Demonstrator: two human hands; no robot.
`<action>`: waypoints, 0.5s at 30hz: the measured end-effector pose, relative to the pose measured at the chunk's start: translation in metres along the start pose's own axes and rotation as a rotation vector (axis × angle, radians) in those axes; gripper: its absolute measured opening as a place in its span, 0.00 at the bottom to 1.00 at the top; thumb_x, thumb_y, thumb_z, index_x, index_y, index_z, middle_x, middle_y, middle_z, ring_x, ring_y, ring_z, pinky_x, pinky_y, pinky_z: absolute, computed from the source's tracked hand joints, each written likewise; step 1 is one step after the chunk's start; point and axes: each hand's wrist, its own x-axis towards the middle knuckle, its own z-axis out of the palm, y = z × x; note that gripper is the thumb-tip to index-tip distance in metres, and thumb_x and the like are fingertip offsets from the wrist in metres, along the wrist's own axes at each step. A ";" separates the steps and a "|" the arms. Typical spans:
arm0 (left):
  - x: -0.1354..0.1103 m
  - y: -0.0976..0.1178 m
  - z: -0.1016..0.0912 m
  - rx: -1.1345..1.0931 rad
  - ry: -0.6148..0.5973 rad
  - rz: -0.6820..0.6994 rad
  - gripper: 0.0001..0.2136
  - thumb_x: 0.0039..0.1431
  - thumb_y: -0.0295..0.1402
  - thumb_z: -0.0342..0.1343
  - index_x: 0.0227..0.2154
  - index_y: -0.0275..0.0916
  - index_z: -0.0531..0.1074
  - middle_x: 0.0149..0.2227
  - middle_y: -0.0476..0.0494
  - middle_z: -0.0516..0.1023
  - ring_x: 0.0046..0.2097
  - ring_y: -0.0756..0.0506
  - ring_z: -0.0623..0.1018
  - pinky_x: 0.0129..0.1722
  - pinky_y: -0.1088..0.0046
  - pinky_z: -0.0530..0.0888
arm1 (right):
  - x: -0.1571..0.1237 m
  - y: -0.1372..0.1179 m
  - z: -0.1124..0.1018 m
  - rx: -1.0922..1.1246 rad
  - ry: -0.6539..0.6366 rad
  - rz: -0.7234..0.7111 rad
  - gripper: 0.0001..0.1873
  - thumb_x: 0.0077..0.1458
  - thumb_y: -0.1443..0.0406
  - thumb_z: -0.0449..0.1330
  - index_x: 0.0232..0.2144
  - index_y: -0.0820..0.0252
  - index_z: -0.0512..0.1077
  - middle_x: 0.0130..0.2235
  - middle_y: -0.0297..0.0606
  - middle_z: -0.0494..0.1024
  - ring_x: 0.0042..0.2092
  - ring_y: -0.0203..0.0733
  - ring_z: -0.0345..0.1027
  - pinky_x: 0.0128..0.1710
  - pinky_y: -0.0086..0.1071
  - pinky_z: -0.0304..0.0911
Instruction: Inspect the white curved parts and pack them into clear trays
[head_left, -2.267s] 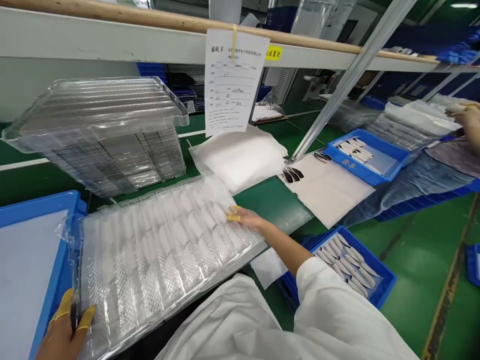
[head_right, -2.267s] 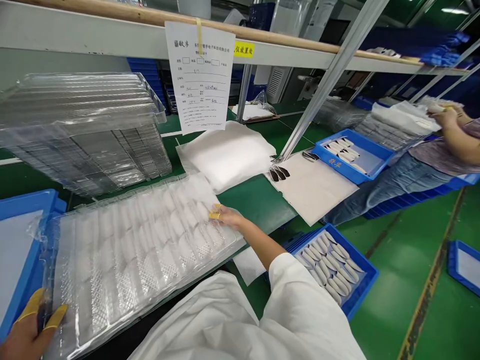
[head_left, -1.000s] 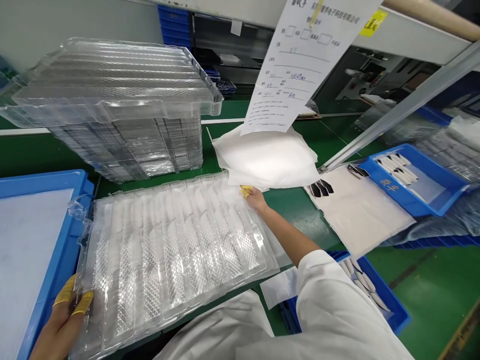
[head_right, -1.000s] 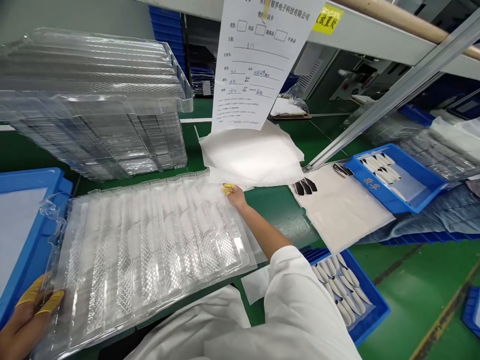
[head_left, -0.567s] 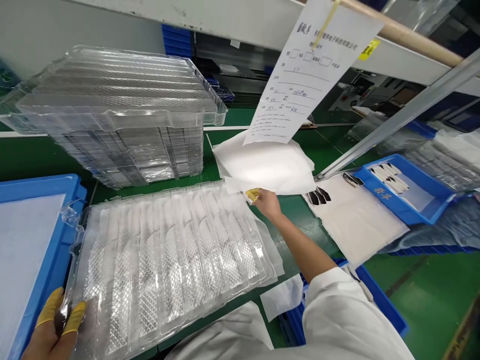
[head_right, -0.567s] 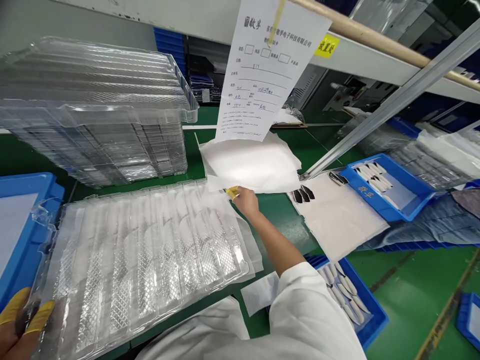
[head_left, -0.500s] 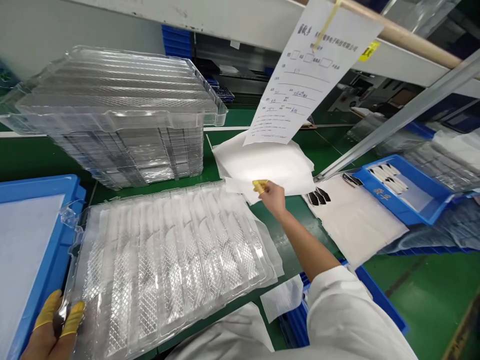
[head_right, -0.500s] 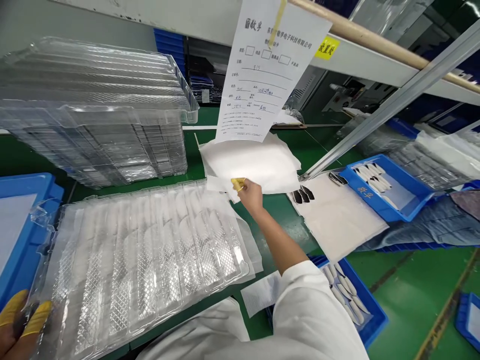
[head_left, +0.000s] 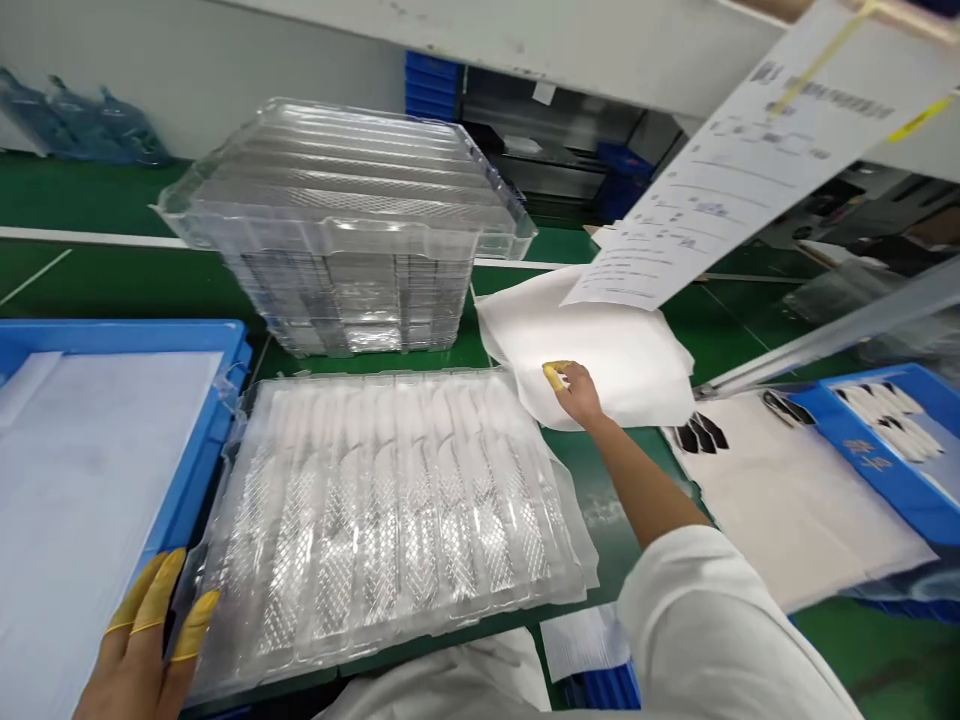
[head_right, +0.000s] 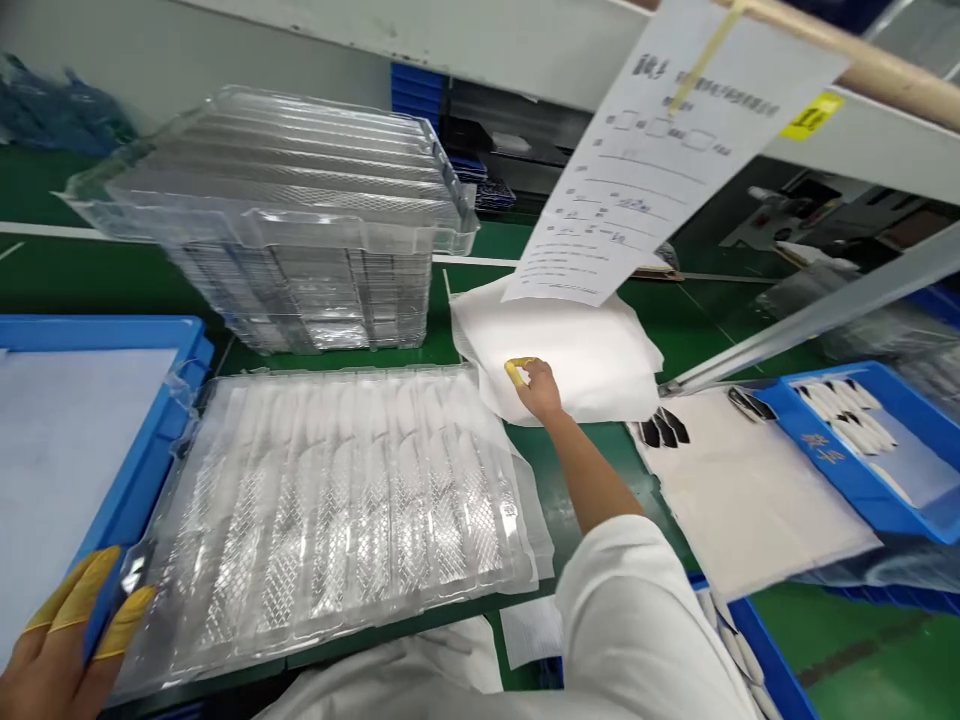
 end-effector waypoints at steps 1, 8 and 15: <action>-0.002 0.004 -0.002 0.008 0.022 0.018 0.32 0.62 0.49 0.45 0.67 0.44 0.52 0.68 0.39 0.58 0.68 0.31 0.59 0.68 0.46 0.56 | -0.005 0.000 -0.001 0.013 -0.031 -0.052 0.17 0.63 0.58 0.59 0.50 0.59 0.72 0.56 0.43 0.73 0.55 0.48 0.69 0.55 0.50 0.65; -0.008 0.035 0.002 -0.065 0.120 0.224 0.28 0.66 0.37 0.49 0.67 0.49 0.52 0.67 0.41 0.59 0.66 0.37 0.64 0.66 0.52 0.62 | -0.030 0.007 -0.016 0.036 -0.062 -0.156 0.19 0.60 0.50 0.58 0.37 0.58 0.77 0.39 0.42 0.82 0.39 0.43 0.76 0.44 0.44 0.71; -0.021 0.051 -0.001 -0.132 0.094 0.351 0.29 0.66 0.30 0.50 0.68 0.50 0.51 0.67 0.40 0.59 0.66 0.39 0.65 0.62 0.58 0.69 | -0.032 -0.022 -0.008 0.034 -0.078 -0.128 0.20 0.62 0.50 0.56 0.40 0.60 0.75 0.37 0.40 0.81 0.36 0.40 0.75 0.37 0.36 0.72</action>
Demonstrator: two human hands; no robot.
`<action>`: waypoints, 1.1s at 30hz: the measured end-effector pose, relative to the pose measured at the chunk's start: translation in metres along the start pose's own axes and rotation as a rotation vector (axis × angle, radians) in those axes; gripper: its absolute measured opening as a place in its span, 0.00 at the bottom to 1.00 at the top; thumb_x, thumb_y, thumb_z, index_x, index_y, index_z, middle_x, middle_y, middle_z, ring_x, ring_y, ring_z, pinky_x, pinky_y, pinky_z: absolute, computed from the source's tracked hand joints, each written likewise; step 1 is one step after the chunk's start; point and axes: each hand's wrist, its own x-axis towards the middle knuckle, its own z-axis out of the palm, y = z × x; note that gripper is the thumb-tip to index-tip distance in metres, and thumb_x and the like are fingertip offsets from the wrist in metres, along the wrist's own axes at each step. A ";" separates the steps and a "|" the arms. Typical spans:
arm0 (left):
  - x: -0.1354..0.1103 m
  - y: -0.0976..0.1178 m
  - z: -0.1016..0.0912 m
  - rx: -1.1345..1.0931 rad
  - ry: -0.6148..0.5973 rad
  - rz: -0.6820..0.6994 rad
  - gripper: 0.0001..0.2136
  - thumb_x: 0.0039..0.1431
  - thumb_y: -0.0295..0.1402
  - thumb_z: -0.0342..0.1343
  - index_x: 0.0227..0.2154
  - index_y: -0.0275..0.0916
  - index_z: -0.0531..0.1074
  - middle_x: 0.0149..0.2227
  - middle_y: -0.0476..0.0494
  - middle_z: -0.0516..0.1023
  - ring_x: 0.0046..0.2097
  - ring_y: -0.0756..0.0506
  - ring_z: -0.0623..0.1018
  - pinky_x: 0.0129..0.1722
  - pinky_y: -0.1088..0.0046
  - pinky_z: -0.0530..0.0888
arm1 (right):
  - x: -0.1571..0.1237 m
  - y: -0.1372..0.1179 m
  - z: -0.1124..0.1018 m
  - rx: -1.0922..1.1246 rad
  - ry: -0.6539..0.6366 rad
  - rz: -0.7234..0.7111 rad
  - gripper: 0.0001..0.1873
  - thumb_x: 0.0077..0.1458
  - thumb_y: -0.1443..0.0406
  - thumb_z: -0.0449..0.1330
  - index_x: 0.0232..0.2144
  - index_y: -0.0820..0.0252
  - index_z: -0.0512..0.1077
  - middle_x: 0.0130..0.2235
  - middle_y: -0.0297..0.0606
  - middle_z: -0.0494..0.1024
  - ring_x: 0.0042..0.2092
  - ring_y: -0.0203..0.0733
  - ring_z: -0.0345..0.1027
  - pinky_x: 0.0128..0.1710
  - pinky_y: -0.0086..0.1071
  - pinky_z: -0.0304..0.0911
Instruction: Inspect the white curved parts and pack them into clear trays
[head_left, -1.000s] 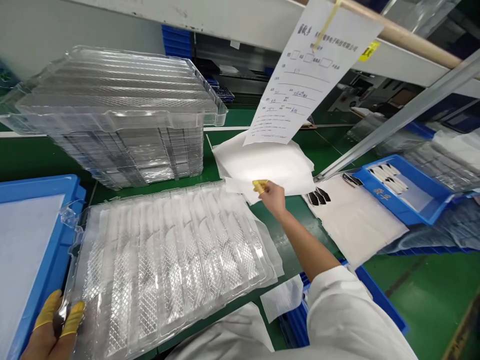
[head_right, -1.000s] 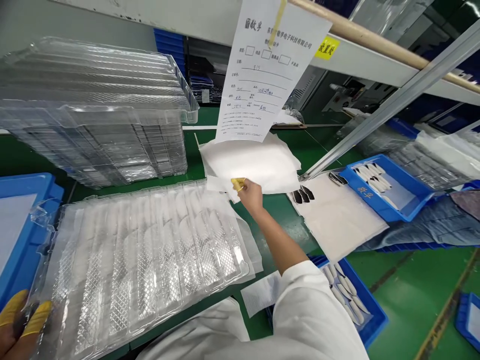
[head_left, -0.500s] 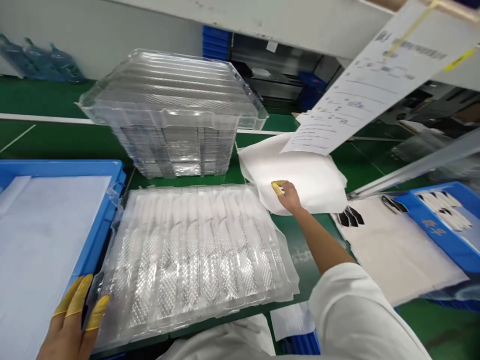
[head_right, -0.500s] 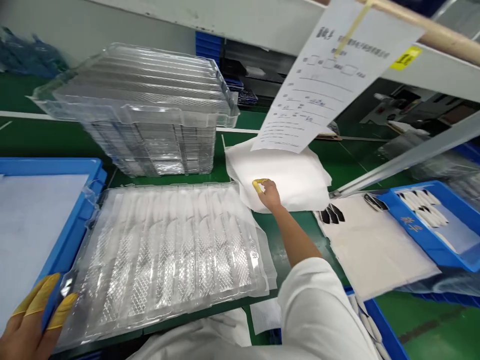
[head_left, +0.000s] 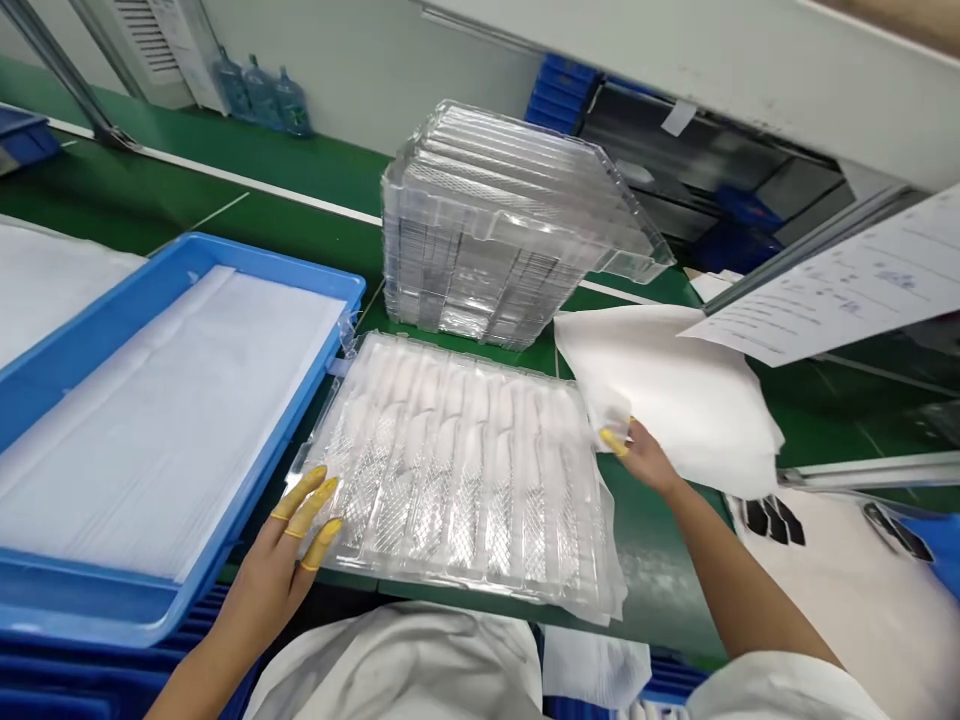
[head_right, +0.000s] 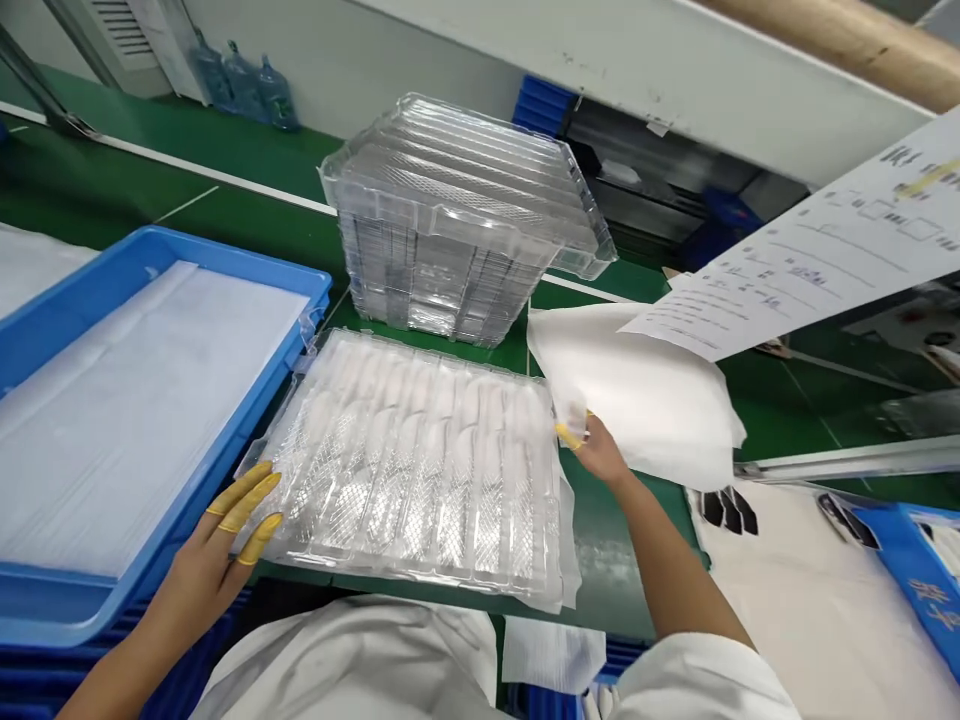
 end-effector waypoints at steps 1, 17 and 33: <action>-0.004 0.001 -0.001 -0.011 -0.014 0.010 0.30 0.65 0.29 0.50 0.68 0.50 0.50 0.67 0.40 0.59 0.66 0.39 0.65 0.62 0.59 0.70 | -0.002 -0.005 0.003 -0.008 -0.011 0.014 0.19 0.62 0.50 0.58 0.39 0.60 0.75 0.36 0.38 0.80 0.36 0.39 0.75 0.38 0.36 0.72; 0.007 0.054 -0.005 -1.119 -0.071 -0.598 0.24 0.67 0.48 0.45 0.59 0.40 0.66 0.61 0.35 0.70 0.56 0.37 0.76 0.57 0.54 0.73 | -0.099 -0.157 -0.009 -0.054 -0.130 -0.321 0.23 0.65 0.51 0.50 0.30 0.58 0.76 0.29 0.40 0.79 0.29 0.42 0.73 0.31 0.32 0.67; 0.019 0.010 -0.004 -0.833 -0.101 -0.711 0.21 0.60 0.42 0.52 0.52 0.35 0.71 0.49 0.38 0.80 0.53 0.39 0.77 0.54 0.61 0.72 | -0.099 -0.280 0.037 0.010 -0.825 -0.617 0.16 0.57 0.57 0.62 0.47 0.54 0.77 0.40 0.35 0.82 0.36 0.38 0.76 0.35 0.28 0.71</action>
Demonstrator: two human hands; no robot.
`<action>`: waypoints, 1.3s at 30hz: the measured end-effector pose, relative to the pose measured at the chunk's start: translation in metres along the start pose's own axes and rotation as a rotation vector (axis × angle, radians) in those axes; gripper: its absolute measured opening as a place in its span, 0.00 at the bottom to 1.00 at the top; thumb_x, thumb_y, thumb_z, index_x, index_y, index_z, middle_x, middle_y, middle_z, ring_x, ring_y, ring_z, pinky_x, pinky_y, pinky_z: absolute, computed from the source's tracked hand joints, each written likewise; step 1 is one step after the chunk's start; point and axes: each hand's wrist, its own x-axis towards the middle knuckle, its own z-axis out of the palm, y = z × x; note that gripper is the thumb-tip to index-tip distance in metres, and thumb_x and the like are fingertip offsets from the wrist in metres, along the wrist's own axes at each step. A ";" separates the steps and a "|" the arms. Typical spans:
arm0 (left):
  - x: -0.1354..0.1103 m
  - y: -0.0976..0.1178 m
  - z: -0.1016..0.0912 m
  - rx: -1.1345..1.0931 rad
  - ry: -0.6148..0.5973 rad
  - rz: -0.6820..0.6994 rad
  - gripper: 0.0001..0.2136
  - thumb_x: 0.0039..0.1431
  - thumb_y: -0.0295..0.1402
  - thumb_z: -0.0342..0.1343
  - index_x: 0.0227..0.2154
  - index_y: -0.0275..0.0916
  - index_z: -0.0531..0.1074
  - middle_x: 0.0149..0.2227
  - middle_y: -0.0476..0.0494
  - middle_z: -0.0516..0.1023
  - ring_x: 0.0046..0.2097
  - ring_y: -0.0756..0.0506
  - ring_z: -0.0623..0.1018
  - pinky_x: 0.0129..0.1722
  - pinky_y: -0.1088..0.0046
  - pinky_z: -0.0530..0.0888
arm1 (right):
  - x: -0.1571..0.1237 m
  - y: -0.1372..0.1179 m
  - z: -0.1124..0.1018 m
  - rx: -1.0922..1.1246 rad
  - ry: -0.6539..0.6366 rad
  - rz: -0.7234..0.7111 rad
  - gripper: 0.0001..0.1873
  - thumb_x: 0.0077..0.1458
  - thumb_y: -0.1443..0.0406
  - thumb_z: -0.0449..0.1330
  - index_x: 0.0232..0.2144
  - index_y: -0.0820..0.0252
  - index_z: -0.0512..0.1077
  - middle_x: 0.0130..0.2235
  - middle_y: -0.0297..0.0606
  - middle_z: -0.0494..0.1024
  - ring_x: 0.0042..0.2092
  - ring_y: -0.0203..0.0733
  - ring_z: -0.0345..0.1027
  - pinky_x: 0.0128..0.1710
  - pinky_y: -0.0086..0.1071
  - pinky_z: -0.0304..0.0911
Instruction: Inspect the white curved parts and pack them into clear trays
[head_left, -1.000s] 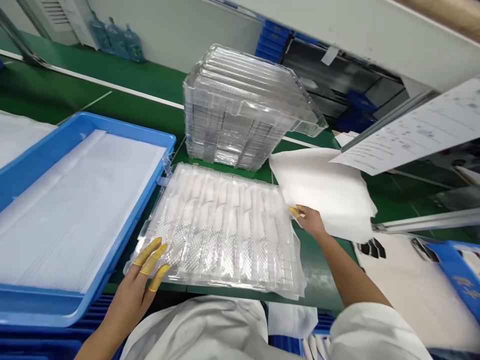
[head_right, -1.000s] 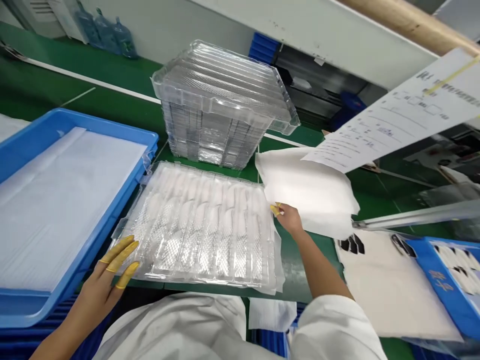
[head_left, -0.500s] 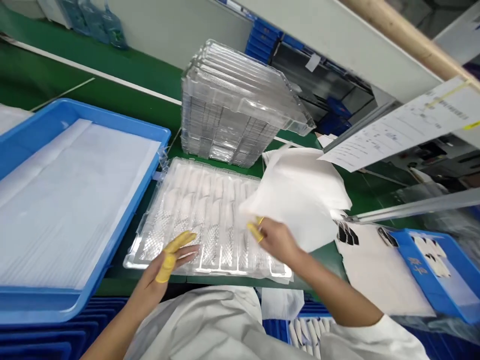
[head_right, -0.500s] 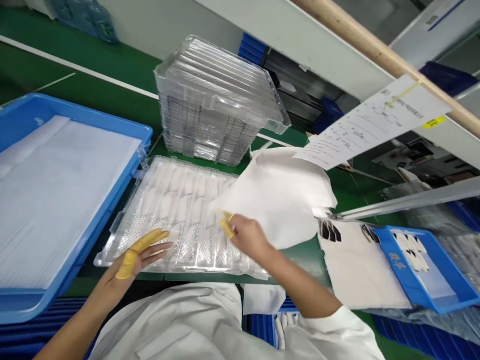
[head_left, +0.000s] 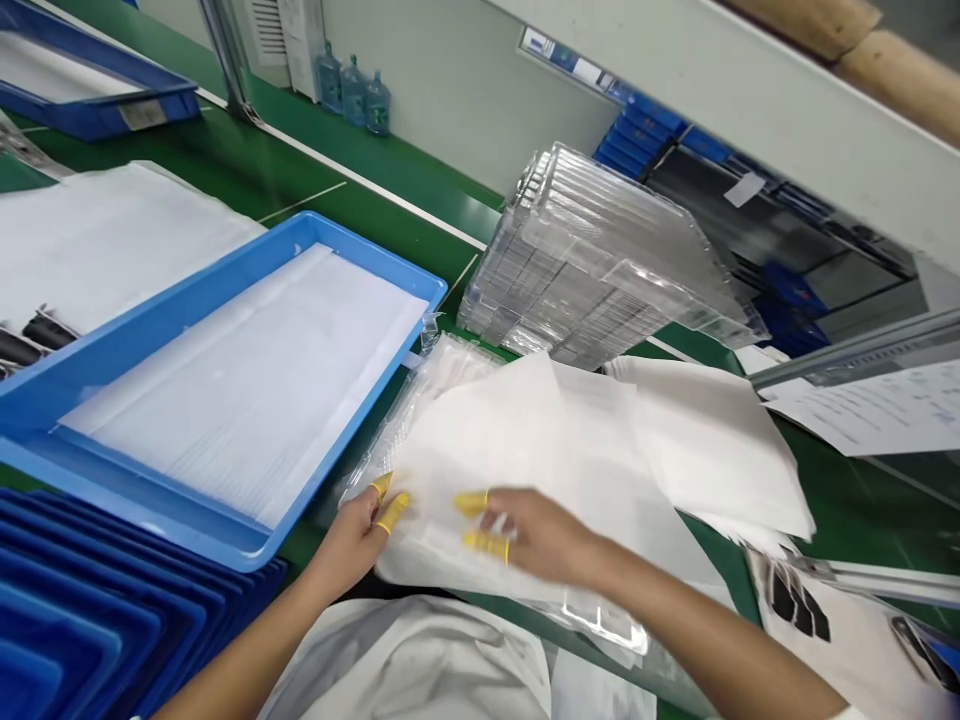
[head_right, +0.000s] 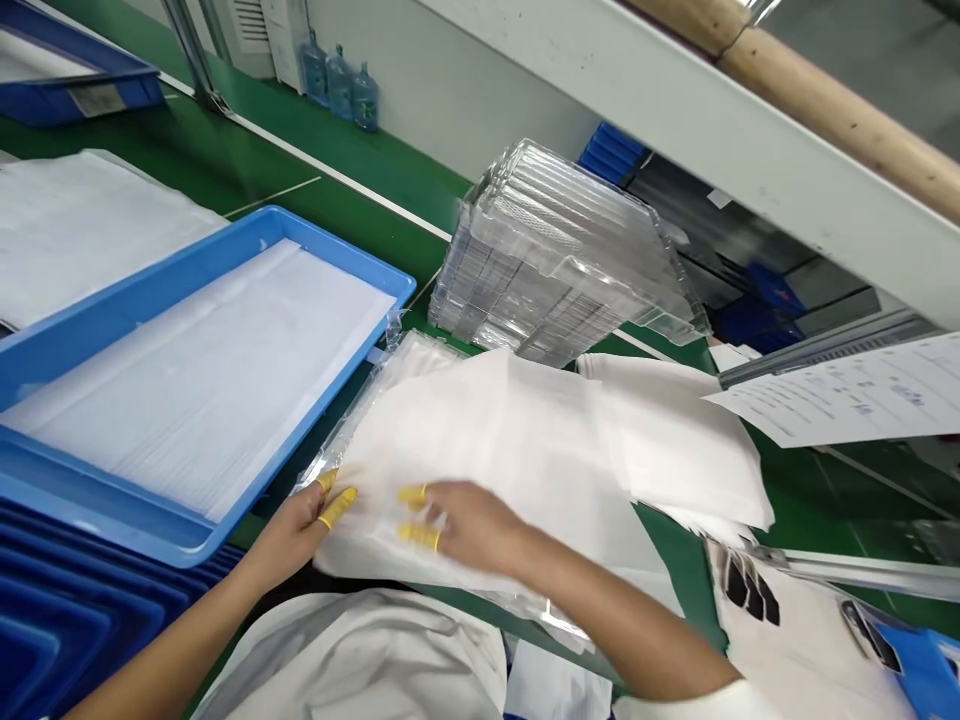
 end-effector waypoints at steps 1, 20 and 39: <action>0.000 -0.005 -0.003 0.006 0.023 -0.023 0.23 0.60 0.43 0.53 0.53 0.35 0.70 0.46 0.38 0.81 0.51 0.40 0.78 0.52 0.62 0.73 | 0.016 0.007 -0.009 -0.040 0.095 0.047 0.14 0.60 0.60 0.60 0.47 0.55 0.76 0.41 0.37 0.81 0.35 0.38 0.75 0.36 0.30 0.71; 0.036 -0.002 -0.031 0.943 0.324 0.114 0.12 0.64 0.30 0.46 0.44 0.36 0.73 0.41 0.38 0.81 0.33 0.42 0.81 0.27 0.69 0.72 | 0.158 0.072 -0.047 -0.436 0.388 0.559 0.21 0.65 0.57 0.57 0.58 0.56 0.66 0.59 0.45 0.68 0.56 0.50 0.66 0.54 0.50 0.66; 0.000 0.018 -0.015 1.062 0.248 0.903 0.20 0.64 0.24 0.52 0.59 0.33 0.64 0.55 0.32 0.75 0.58 0.38 0.73 0.57 0.55 0.73 | 0.170 0.037 -0.062 -0.673 0.243 0.306 0.19 0.65 0.60 0.54 0.55 0.54 0.72 0.58 0.49 0.69 0.60 0.60 0.57 0.56 0.51 0.54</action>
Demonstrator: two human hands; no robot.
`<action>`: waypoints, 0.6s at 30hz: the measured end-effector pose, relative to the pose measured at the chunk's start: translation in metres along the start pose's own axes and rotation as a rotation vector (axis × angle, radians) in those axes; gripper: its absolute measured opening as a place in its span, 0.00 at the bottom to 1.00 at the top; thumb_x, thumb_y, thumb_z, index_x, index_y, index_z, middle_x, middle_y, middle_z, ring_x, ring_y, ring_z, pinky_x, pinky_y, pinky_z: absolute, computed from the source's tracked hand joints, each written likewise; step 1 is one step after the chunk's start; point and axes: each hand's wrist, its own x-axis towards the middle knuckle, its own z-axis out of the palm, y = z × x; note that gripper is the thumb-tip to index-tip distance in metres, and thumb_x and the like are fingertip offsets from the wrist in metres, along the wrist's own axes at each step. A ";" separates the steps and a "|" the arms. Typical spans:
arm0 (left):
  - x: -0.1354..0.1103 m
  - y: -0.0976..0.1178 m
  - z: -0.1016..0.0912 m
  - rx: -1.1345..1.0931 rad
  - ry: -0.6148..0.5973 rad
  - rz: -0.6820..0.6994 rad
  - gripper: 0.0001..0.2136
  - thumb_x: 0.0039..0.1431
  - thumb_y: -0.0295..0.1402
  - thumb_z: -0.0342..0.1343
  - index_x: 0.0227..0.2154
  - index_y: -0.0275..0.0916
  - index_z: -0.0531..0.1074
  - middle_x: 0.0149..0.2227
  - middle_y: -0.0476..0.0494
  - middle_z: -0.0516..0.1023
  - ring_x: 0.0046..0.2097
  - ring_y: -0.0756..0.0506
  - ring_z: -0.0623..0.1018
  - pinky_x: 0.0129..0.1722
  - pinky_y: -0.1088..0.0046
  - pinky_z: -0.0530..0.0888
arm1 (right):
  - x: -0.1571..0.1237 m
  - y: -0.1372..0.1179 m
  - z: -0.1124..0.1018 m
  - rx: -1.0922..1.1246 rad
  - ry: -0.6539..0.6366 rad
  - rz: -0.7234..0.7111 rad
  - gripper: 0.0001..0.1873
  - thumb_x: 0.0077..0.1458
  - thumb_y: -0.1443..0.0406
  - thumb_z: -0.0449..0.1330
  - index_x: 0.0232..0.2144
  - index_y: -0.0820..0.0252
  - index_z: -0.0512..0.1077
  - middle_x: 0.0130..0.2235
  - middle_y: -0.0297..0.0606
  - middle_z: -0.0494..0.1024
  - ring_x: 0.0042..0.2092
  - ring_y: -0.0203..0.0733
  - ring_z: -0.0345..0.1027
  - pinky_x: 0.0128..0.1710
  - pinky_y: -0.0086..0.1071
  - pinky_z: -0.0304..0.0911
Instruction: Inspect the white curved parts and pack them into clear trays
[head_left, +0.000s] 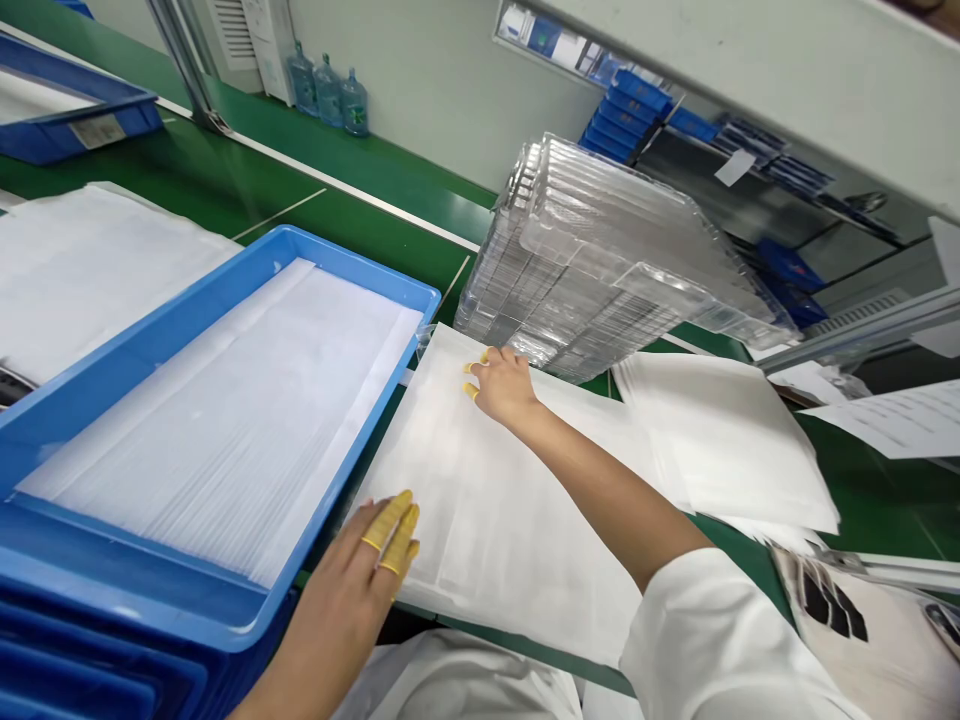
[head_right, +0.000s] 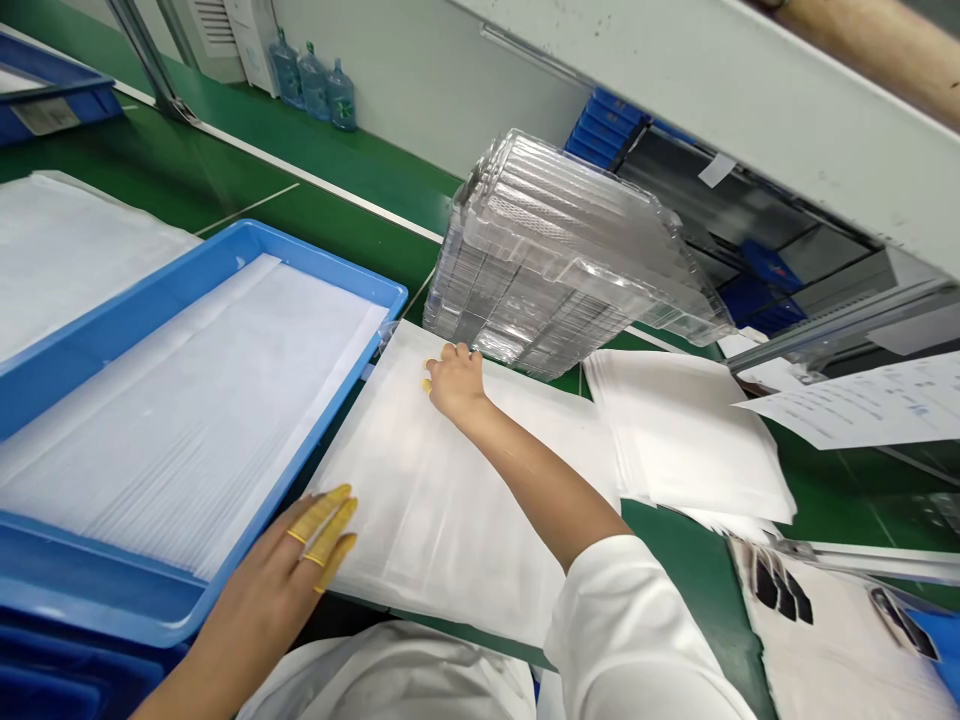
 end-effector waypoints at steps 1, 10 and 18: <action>-0.005 0.005 0.001 0.015 -0.037 0.047 0.17 0.65 0.24 0.50 0.56 0.32 0.67 0.55 0.32 0.75 0.60 0.38 0.72 0.60 0.52 0.70 | 0.002 -0.004 -0.001 -0.009 -0.010 -0.037 0.18 0.64 0.60 0.55 0.54 0.54 0.72 0.59 0.48 0.69 0.60 0.58 0.57 0.57 0.50 0.53; -0.043 -0.015 -0.002 0.043 -0.283 0.115 0.13 0.67 0.29 0.48 0.34 0.39 0.79 0.56 0.37 0.77 0.66 0.35 0.65 0.67 0.36 0.47 | 0.018 -0.016 0.011 -0.068 -0.067 -0.136 0.18 0.63 0.58 0.58 0.52 0.59 0.70 0.59 0.43 0.69 0.61 0.52 0.60 0.61 0.54 0.53; -0.031 -0.023 -0.015 0.074 -0.176 0.169 0.13 0.65 0.24 0.47 0.38 0.35 0.78 0.52 0.35 0.79 0.60 0.39 0.72 0.67 0.48 0.57 | 0.024 -0.017 0.007 -0.086 -0.072 -0.146 0.17 0.64 0.58 0.58 0.52 0.59 0.70 0.59 0.44 0.69 0.62 0.52 0.60 0.62 0.56 0.51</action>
